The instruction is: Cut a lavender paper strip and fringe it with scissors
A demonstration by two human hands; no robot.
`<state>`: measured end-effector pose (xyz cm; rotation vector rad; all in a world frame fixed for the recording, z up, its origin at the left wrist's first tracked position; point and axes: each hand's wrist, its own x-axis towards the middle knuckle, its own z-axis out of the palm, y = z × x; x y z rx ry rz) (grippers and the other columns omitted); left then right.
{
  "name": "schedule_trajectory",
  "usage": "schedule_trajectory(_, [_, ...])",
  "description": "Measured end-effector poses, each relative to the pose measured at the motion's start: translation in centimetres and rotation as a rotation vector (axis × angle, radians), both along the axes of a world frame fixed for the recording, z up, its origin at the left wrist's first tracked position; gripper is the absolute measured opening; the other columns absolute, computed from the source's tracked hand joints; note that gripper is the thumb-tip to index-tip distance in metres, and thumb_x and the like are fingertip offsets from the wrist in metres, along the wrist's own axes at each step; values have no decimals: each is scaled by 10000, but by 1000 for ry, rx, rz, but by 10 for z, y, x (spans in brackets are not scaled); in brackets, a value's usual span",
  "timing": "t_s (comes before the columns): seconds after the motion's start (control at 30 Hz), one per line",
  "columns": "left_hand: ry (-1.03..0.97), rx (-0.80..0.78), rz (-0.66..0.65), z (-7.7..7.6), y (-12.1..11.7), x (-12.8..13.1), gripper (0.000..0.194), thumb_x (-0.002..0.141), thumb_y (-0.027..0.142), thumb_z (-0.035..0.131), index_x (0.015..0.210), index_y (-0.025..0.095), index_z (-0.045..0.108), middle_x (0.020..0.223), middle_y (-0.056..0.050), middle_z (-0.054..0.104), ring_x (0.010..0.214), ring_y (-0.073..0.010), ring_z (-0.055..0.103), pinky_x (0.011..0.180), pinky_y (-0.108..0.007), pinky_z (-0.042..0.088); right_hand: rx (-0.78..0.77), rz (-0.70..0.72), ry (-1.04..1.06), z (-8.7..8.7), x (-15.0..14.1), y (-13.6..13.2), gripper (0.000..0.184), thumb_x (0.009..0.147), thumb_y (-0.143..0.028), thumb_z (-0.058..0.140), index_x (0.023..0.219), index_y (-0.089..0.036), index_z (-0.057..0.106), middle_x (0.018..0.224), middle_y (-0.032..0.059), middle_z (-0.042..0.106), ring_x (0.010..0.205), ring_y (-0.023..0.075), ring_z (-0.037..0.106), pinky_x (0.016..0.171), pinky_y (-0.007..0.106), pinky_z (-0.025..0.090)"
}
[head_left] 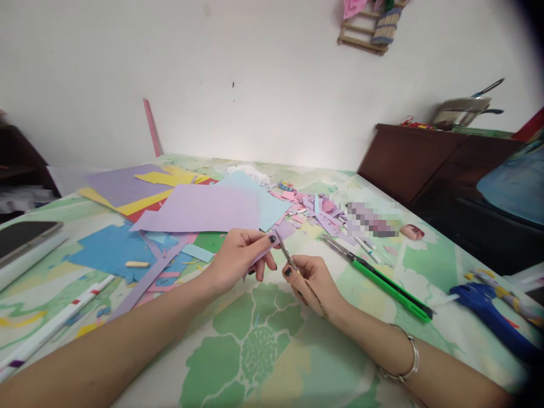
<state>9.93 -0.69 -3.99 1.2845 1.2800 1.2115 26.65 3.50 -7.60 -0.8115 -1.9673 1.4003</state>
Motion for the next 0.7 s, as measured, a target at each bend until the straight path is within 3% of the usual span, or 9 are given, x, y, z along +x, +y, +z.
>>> schedule_trajectory(0.4, [-16, -13, 15, 3, -2, 2, 271, 816, 341, 536, 705, 114, 634, 524, -17, 623, 337, -74, 489, 379, -198, 259, -22, -29, -12, 2, 0, 0, 502, 705, -639, 574, 560, -192, 397, 388, -83, 266, 358, 55, 232, 365, 215, 158])
schedule_trajectory(0.7, [4, -15, 24, 4, -2, 3, 338, 806, 340, 536, 555, 117, 579, 516, -33, 616, 340, -69, 479, 382, -205, 251, 6, -73, -30, -2, -1, 1, 497, 688, -579, 627, 510, -202, 357, 373, -79, 271, 360, 56, 235, 361, 211, 157])
